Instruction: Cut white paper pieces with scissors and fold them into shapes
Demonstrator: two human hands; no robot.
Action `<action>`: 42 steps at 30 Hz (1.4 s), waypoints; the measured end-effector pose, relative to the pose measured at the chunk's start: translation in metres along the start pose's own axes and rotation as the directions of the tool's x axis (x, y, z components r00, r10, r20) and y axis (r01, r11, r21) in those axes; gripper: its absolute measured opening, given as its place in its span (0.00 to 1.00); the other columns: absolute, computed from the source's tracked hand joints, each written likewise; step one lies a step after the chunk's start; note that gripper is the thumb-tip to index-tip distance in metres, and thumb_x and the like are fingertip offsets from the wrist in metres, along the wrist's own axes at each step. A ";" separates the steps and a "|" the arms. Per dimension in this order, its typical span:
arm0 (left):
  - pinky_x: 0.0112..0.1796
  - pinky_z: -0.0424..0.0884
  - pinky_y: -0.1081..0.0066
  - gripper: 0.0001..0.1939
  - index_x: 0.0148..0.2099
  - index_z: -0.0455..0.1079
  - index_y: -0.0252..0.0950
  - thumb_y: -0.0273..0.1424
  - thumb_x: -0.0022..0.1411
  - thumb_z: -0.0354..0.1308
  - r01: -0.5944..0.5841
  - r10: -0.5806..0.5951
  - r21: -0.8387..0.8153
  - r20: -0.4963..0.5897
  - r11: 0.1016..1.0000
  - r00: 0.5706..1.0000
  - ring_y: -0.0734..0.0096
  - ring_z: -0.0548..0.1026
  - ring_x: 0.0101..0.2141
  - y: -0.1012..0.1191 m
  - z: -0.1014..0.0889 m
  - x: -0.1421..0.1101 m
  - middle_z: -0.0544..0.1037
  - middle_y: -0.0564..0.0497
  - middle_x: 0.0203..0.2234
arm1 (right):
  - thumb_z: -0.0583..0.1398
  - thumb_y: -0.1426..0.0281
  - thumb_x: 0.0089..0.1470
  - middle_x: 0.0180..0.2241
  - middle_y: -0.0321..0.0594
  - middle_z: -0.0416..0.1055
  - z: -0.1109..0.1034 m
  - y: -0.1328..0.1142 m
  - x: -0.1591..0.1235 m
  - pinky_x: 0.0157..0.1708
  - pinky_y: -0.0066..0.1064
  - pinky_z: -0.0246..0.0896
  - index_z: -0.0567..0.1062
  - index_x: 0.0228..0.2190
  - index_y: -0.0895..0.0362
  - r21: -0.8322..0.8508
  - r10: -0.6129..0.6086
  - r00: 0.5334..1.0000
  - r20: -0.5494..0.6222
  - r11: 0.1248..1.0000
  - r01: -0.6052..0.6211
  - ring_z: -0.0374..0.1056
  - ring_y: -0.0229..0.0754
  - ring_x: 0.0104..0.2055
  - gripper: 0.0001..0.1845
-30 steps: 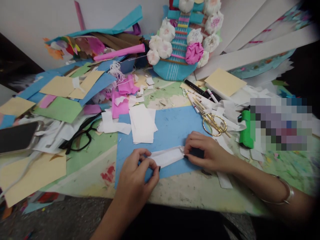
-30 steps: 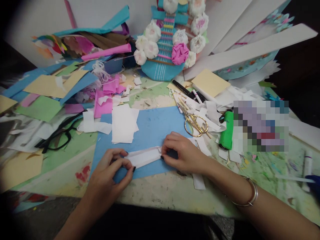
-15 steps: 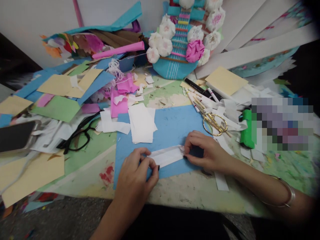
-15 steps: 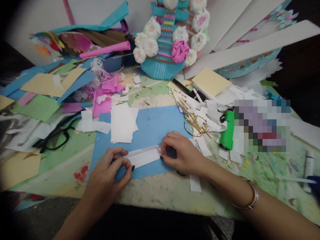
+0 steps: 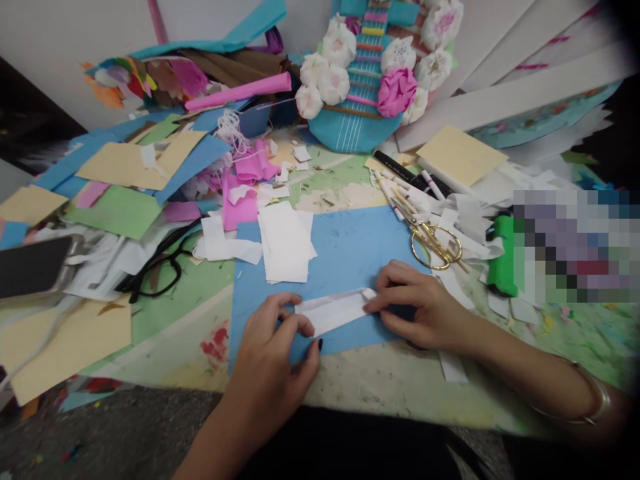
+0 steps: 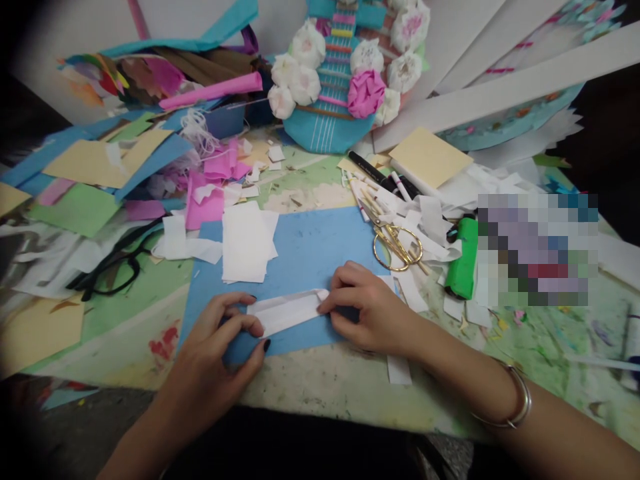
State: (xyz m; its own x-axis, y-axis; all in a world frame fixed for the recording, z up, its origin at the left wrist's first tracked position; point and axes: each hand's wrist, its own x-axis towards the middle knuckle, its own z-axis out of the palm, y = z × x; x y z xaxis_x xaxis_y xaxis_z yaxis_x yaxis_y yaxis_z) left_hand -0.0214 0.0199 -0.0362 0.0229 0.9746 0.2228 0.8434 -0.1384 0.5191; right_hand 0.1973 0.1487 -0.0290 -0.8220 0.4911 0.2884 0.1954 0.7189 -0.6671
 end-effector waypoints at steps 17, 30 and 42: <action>0.43 0.68 0.56 0.03 0.36 0.65 0.37 0.23 0.61 0.53 -0.009 0.007 -0.023 -0.074 1.000 0.997 0.65 0.68 0.39 -0.003 0.003 -0.001 0.64 0.44 0.51 | 0.57 0.80 0.50 0.29 0.39 0.68 -0.001 0.006 -0.001 0.36 0.34 0.57 0.77 0.33 0.57 0.028 -0.003 0.999 0.033 1.000 0.002 0.62 0.40 0.35 0.11; 0.45 0.65 0.51 0.04 0.34 0.63 0.36 0.24 0.62 0.51 0.040 -0.040 -0.020 -0.040 0.999 0.998 0.60 0.68 0.45 -0.001 0.005 0.001 0.64 0.43 0.50 | 0.57 0.80 0.50 0.30 0.40 0.69 -0.001 0.008 -0.002 0.36 0.34 0.57 0.77 0.34 0.57 0.035 -0.010 0.999 0.033 0.999 0.009 0.62 0.40 0.35 0.11; 0.46 0.65 0.53 0.04 0.35 0.60 0.36 0.23 0.61 0.50 0.035 -0.034 0.025 -0.042 0.999 0.999 0.56 0.66 0.48 0.001 0.007 0.006 0.65 0.41 0.47 | 0.56 0.78 0.53 0.31 0.42 0.68 -0.004 0.006 -0.003 0.38 0.35 0.57 0.76 0.36 0.57 -0.066 -0.042 0.995 0.086 0.997 0.047 0.61 0.42 0.36 0.11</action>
State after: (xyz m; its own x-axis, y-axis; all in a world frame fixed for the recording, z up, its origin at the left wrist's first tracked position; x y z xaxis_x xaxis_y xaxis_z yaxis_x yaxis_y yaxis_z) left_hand -0.0164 0.0270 -0.0399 -0.0285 0.9705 0.2395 0.8568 -0.0997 0.5060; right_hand 0.2030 0.1537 -0.0307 -0.8724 0.4166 0.2557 0.1912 0.7722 -0.6060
